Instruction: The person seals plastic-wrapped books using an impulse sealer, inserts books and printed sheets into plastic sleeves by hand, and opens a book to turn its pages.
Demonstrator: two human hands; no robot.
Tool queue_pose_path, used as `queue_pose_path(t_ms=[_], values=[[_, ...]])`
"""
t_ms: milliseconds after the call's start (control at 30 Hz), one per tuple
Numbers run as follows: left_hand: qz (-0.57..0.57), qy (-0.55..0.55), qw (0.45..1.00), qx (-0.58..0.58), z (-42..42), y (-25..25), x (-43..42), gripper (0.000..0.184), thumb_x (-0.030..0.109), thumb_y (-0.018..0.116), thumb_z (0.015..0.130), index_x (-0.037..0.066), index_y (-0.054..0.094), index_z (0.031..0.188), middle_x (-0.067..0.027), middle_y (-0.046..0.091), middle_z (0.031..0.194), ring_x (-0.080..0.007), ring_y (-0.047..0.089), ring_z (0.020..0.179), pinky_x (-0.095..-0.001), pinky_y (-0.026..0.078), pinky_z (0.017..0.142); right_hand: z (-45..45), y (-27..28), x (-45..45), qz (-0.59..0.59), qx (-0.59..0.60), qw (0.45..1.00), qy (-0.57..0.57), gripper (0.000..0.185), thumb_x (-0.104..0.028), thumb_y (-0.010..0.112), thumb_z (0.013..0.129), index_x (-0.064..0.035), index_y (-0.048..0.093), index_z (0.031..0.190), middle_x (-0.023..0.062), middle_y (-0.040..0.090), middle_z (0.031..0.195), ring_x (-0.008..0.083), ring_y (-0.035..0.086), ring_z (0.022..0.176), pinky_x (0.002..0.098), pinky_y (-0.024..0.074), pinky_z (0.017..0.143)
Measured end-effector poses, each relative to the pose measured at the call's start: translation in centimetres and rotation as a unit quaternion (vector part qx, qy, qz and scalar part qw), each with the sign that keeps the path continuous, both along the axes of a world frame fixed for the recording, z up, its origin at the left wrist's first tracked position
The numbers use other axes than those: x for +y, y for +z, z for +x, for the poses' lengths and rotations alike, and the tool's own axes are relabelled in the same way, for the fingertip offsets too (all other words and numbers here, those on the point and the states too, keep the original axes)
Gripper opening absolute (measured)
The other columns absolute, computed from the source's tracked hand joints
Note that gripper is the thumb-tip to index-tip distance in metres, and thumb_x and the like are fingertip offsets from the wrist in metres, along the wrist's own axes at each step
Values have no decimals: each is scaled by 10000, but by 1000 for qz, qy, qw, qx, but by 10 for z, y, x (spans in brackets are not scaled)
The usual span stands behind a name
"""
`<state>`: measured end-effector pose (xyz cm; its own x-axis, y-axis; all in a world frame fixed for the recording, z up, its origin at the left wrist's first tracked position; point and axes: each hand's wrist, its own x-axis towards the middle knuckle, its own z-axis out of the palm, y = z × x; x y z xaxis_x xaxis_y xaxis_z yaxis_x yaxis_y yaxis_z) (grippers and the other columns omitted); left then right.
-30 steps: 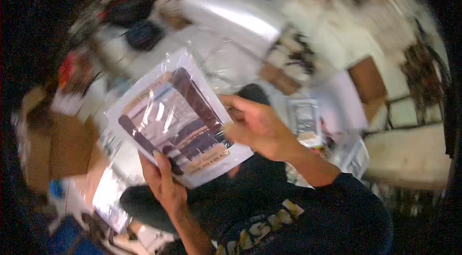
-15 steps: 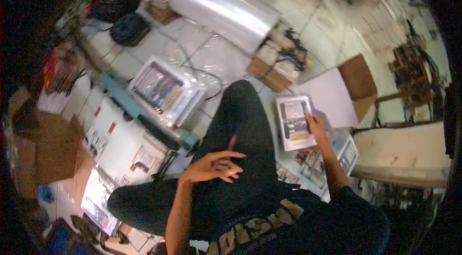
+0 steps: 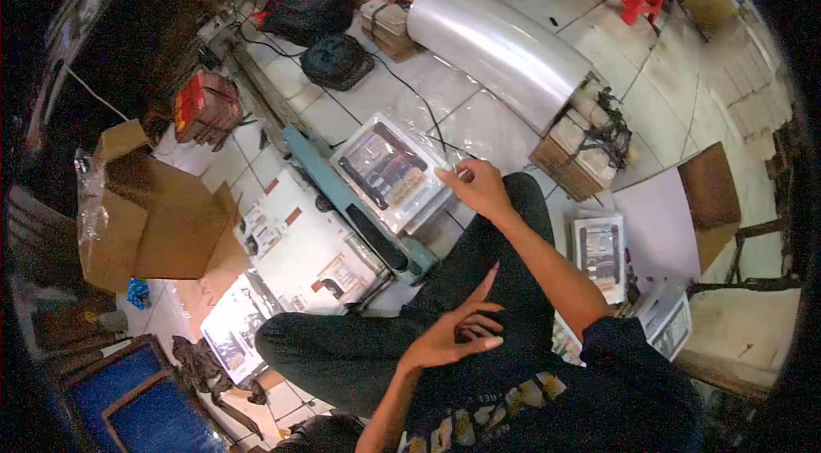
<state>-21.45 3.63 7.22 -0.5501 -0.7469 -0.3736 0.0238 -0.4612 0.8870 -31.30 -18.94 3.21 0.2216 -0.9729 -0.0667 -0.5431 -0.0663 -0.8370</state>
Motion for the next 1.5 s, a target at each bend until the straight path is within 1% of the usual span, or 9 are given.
queue_pose_path(t_ms=[233, 333, 400, 533, 867, 933, 1000, 1067, 1500], values=[[21, 123, 988, 88, -13, -17, 4, 540, 173, 682, 875, 32, 435, 1333, -144, 593, 1220, -213, 556, 1144, -366, 439, 997, -18, 18, 6, -2, -159, 987, -17, 143, -103, 700, 839, 37, 693, 871, 40, 658, 696, 66, 570, 593, 212, 440, 529], [64, 313, 911, 262, -36, -24, -19, 559, 292, 606, 928, -26, 397, 1337, -160, 521, 1301, -248, 503, 1215, -366, 379, 1060, -40, 74, 29, -70, -129, 989, -2, 143, -96, 703, 838, 44, 683, 854, 42, 655, 705, 55, 545, 591, 211, 430, 533], [168, 416, 766, 460, -48, -37, -36, 645, 458, 458, 968, -53, 351, 1347, -177, 467, 1355, -268, 440, 1280, -393, 295, 1122, -52, 106, 49, -65, -121, 990, 5, 132, -86, 705, 835, 43, 681, 849, 43, 651, 711, 54, 535, 595, 207, 425, 537], [165, 459, 743, 458, -68, -44, -65, 715, 599, 379, 935, -3, 399, 1320, -169, 498, 1339, -296, 465, 1262, -425, 317, 1107, -76, 164, 87, -104, -78, 988, 81, 89, -28, 727, 802, 38, 678, 838, 50, 640, 736, 58, 542, 621, 202, 428, 552], [97, 508, 749, 413, -67, -41, -54, 333, 142, 579, 940, 60, 463, 1242, -77, 593, 1166, -194, 597, 1019, -379, 499, 906, -150, 160, 90, -126, -171, 966, -148, 308, -86, 735, 791, -54, 644, 1084, 37, 671, 899, 116, 620, 772, 272, 505, 713], [123, 508, 757, 391, -62, -45, -46, 360, 121, 592, 931, 57, 457, 1259, -76, 584, 1177, -191, 593, 1020, -366, 496, 905, -155, 149, 96, 95, -297, 943, -121, 429, -145, 730, 812, -25, 588, 1199, 62, 667, 986, 113, 617, 841, 277, 494, 769], [128, 523, 762, 362, -59, -48, -37, 379, 116, 607, 922, 59, 456, 1265, -77, 580, 1182, -187, 589, 1024, -356, 491, 907, -155, 142, 100, 252, -345, 899, -97, 422, -199, 741, 814, 0, 618, 1165, 73, 674, 971, 130, 626, 836, 288, 505, 766], [138, 536, 763, 334, -59, -43, -27, 399, 111, 623, 912, 61, 455, 1271, -78, 577, 1186, -183, 584, 1029, -346, 486, 909, -147, 134, 114, 172, -30, 983, 61, 339, -206, 739, 825, 13, 666, 1073, 75, 692, 919, 140, 645, 785, 282, 529, 720], [-7, 648, 760, 57, 112, -28, 0, 418, 79, 652, 872, 9, 479, 1246, -92, 611, 1122, -178, 600, 965, -331, 521, 820, 8, 21, 86, 180, -165, 959, 141, 176, -101, 688, 835, 51, 684, 921, 60, 657, 760, 84, 564, 631, 226, 425, 543]])
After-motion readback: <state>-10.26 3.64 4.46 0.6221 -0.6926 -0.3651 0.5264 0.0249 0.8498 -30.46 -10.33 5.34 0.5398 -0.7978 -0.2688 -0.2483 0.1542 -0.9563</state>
